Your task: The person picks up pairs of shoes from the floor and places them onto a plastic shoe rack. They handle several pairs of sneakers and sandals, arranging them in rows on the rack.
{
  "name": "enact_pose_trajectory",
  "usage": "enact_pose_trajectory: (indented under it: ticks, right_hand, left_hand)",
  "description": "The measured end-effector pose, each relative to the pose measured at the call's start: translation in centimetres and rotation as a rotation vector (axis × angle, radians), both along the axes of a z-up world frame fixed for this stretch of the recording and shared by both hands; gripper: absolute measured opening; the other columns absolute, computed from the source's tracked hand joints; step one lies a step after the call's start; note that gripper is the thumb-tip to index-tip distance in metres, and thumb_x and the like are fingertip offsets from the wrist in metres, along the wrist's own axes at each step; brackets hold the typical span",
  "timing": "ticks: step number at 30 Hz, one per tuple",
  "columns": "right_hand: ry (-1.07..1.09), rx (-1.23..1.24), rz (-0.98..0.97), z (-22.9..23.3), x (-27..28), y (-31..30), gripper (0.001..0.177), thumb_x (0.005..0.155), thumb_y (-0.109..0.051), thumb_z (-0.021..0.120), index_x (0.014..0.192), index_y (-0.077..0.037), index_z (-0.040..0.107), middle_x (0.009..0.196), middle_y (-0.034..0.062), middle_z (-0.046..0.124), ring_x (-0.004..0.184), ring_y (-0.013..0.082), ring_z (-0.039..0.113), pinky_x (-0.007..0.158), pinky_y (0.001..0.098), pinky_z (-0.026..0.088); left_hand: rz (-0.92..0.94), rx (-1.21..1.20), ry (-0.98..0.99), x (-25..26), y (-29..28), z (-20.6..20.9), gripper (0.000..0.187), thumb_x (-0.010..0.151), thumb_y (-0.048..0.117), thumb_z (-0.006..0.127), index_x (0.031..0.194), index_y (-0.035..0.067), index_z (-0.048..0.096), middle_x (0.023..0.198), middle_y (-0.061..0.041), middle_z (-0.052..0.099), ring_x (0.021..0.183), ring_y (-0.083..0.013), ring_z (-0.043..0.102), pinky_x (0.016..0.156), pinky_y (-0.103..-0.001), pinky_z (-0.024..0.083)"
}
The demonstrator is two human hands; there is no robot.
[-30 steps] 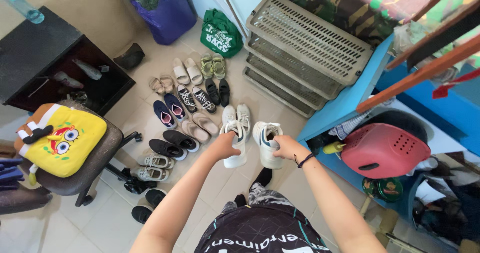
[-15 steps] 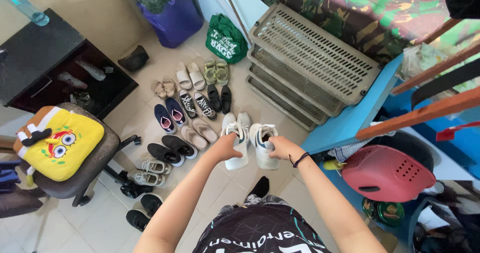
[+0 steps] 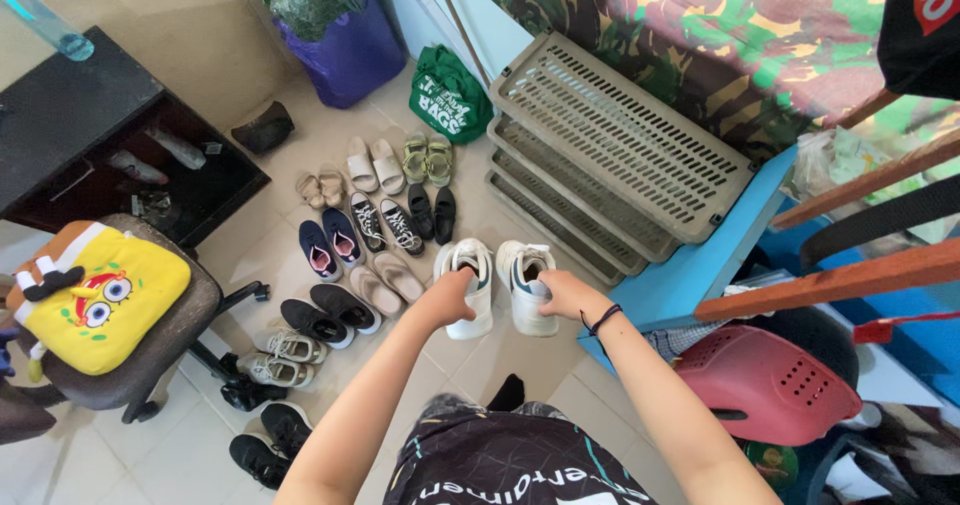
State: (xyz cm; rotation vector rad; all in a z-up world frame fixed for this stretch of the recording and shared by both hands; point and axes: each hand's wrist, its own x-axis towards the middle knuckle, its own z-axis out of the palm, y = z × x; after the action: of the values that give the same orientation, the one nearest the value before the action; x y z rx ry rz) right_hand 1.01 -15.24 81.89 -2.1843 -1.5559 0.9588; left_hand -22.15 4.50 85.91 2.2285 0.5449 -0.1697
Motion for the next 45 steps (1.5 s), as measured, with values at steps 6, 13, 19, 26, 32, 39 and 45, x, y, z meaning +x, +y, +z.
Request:
enact_pose_trajectory:
  ticks: [6,13,19,26,32,39,45]
  right_hand:
    - [-0.007,0.057,-0.027,0.9,0.9,0.4,0.054,0.067,-0.023,0.088,0.109,-0.002,0.062,0.11,0.021,0.068,0.106,0.0394,0.065,0.09,0.0447,0.052]
    - [-0.014,0.096,-0.045,-0.3,1.9,1.6,0.054,0.069,-0.021,0.089,0.108,0.0,0.058,0.111,0.0214,0.066,0.105,0.0403,0.063,0.089,0.0456,0.052]
    - [-0.005,0.068,-0.087,0.2,3.4,4.0,0.053,0.069,-0.022,0.089,0.107,-0.001,0.059,0.11,0.0211,0.067,0.105,0.0391,0.064,0.09,0.0458,0.052]
    - [-0.042,0.051,-0.121,0.4,5.3,8.9,0.054,0.069,-0.024,0.09,0.109,-0.001,0.061,0.11,0.02,0.068,0.106,0.038,0.066,0.09,0.0454,0.052]
    - [-0.005,0.111,-0.184,0.8,5.5,12.9,0.056,0.067,-0.021,0.088,0.111,-0.001,0.062,0.11,0.0213,0.066,0.104,0.0382,0.066,0.091,0.0437,0.053]
    - [0.004,0.184,-0.213,2.1,4.6,16.3,0.051,0.069,-0.018,0.083,0.111,0.001,0.062,0.111,0.0223,0.065,0.106,0.0401,0.064,0.092,0.0437,0.052]
    - [-0.02,0.156,-0.278,3.0,3.2,17.7,0.049,0.07,-0.017,0.082,0.11,0.001,0.061,0.111,0.0214,0.065,0.106,0.0397,0.064,0.092,0.0438,0.051]
  left_hand:
    - [0.005,0.042,-0.034,0.9,-0.1,0.7,0.065,0.064,0.008,0.083,0.122,0.001,0.057,0.111,-0.026,0.066,0.11,-0.0436,0.063,0.094,-0.046,0.053]
    - [0.039,0.09,0.048,2.1,1.2,2.4,0.065,0.067,0.014,0.083,0.126,0.009,0.056,0.115,-0.02,0.064,0.112,-0.0402,0.062,0.091,-0.048,0.052]
    - [0.025,0.091,0.094,4.0,4.3,3.2,0.064,0.067,0.016,0.083,0.125,0.009,0.056,0.114,-0.02,0.067,0.108,-0.0414,0.064,0.089,-0.048,0.054]
    - [-0.063,0.121,0.045,6.3,10.3,3.3,0.065,0.065,0.016,0.085,0.124,0.007,0.058,0.114,-0.021,0.068,0.109,-0.0415,0.064,0.089,-0.048,0.054]
    - [-0.112,0.14,0.021,7.7,14.9,2.7,0.067,0.064,0.015,0.087,0.124,0.006,0.057,0.114,-0.022,0.066,0.11,-0.0418,0.064,0.091,-0.047,0.054]
    - [-0.165,0.178,-0.032,8.2,18.6,2.5,0.064,0.068,0.015,0.083,0.124,0.007,0.054,0.112,-0.021,0.065,0.111,-0.0401,0.061,0.091,-0.046,0.052]
    - [-0.146,0.203,-0.097,7.6,20.1,2.4,0.058,0.069,0.015,0.081,0.12,0.008,0.053,0.108,-0.02,0.062,0.106,-0.0405,0.061,0.088,-0.047,0.053]
